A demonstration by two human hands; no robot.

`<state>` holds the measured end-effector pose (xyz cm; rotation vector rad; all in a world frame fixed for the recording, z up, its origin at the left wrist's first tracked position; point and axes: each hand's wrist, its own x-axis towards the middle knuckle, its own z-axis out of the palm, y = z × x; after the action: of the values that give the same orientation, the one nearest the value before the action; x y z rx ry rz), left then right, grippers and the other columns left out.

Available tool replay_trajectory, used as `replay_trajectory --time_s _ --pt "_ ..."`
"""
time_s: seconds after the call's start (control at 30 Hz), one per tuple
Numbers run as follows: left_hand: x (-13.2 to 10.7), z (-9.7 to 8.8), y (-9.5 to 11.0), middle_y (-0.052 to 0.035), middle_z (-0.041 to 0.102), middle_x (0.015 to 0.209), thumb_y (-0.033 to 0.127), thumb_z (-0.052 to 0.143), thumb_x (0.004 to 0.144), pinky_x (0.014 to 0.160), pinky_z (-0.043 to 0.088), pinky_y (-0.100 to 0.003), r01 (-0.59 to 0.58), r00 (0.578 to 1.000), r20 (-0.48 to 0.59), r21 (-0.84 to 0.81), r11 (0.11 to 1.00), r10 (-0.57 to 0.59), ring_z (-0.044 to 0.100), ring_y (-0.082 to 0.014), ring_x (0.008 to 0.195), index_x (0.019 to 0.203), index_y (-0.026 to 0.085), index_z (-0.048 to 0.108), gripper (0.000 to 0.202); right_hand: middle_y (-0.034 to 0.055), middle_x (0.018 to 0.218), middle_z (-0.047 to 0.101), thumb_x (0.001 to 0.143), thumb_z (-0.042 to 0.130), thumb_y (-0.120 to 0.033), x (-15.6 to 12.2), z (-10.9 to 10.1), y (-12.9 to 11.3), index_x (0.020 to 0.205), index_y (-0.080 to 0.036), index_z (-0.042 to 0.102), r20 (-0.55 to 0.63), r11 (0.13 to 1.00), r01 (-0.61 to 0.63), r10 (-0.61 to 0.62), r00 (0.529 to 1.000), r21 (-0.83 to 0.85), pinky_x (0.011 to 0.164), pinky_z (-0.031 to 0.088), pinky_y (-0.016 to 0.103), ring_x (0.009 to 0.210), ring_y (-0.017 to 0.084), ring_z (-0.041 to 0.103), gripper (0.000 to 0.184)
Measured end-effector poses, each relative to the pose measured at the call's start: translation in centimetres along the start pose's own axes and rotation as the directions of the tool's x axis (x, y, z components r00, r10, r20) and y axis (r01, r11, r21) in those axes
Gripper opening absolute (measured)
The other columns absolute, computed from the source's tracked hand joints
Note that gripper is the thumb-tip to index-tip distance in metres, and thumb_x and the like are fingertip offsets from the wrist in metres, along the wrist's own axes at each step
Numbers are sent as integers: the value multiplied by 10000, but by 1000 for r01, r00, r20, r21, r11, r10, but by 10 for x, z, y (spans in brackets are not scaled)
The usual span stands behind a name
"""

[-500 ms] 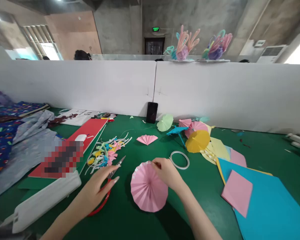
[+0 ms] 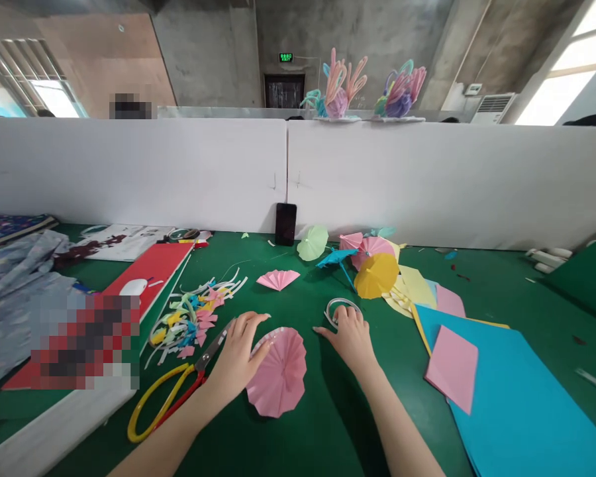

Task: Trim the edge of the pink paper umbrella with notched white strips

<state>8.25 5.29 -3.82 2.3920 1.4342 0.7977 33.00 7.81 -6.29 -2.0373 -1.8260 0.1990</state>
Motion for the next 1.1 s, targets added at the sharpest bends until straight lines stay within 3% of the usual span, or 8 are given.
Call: replay_trajectory --time_s 0.13,0.27,0.53,0.7,0.83,0.9,1.0,1.1 --pt "-9 -5 8 -106 568 1186 243 437 924 962 443 -459 -100 990 99 -31 994 103 491 -258 1176 1176 193 489 262 80 1159 606 910 571 -303 1 13 -2 1156 -155 572 15 998 -38 39 999 -40 821 516 428 977 219 620 286" --pt "-14 3 19 -79 521 1351 329 501 907 1046 395 -462 -224 941 242 -81 971 238 443 -254 1270 1324 226 437 434 82 1166 604 916 564 -290 4 21 -7 1164 -158 568 25 999 -42 41 999 17 815 522 422 975 217 622 282" --pt "-22 11 18 -121 398 1459 300 542 883 1051 374 -525 -225 910 344 -63 972 233 369 -298 1336 1384 240 406 523 78 1143 613 922 555 -291 4 18 -7 1159 -163 569 58 908 -114 99 993 402 781 538 397 934 202 633 270" --pt "-21 10 21 -110 405 1456 293 585 855 1032 399 -528 -232 914 330 -45 972 234 391 -307 1322 1340 279 466 500 45 984 646 928 541 -322 5 -14 -26 1083 -145 588 101 690 -140 97 990 710 634 551 305 746 145 645 240" --pt "-19 -3 21 -104 366 1480 310 588 856 1061 364 -536 -242 933 265 -40 969 244 345 -311 1348 1350 271 454 513 -48 596 527 962 394 -466 8 -60 -68 1053 -124 591 33 469 -32 6 999 883 429 414 217 427 77 468 405" --pt "-24 -20 15 -89 334 1499 321 502 907 1079 335 -539 -203 956 209 -33 979 205 309 -296 1369 1366 271 428 468 -62 503 445 928 400 -524 8 -84 -96 1116 -101 600 -7 361 38 -88 996 932 436 390 236 416 94 430 504" --pt "-43 -52 0 -40 410 1459 311 428 932 1041 400 -512 13 985 172 -63 998 -2 349 -273 1352 1337 330 448 406 -22 596 559 889 487 -479 3 -114 -138 1238 -141 550 -56 229 108 -225 973 967 564 448 264 542 127 532 489" --pt "-62 -81 -10 -30 505 1384 349 385 941 974 486 -407 242 960 174 -135 961 -217 431 -233 1305 1328 344 441 391 -2 653 634 881 517 -446 -6 -133 -173 1271 -193 540 -79 145 137 -348 934 980 662 473 300 667 167 610 465"
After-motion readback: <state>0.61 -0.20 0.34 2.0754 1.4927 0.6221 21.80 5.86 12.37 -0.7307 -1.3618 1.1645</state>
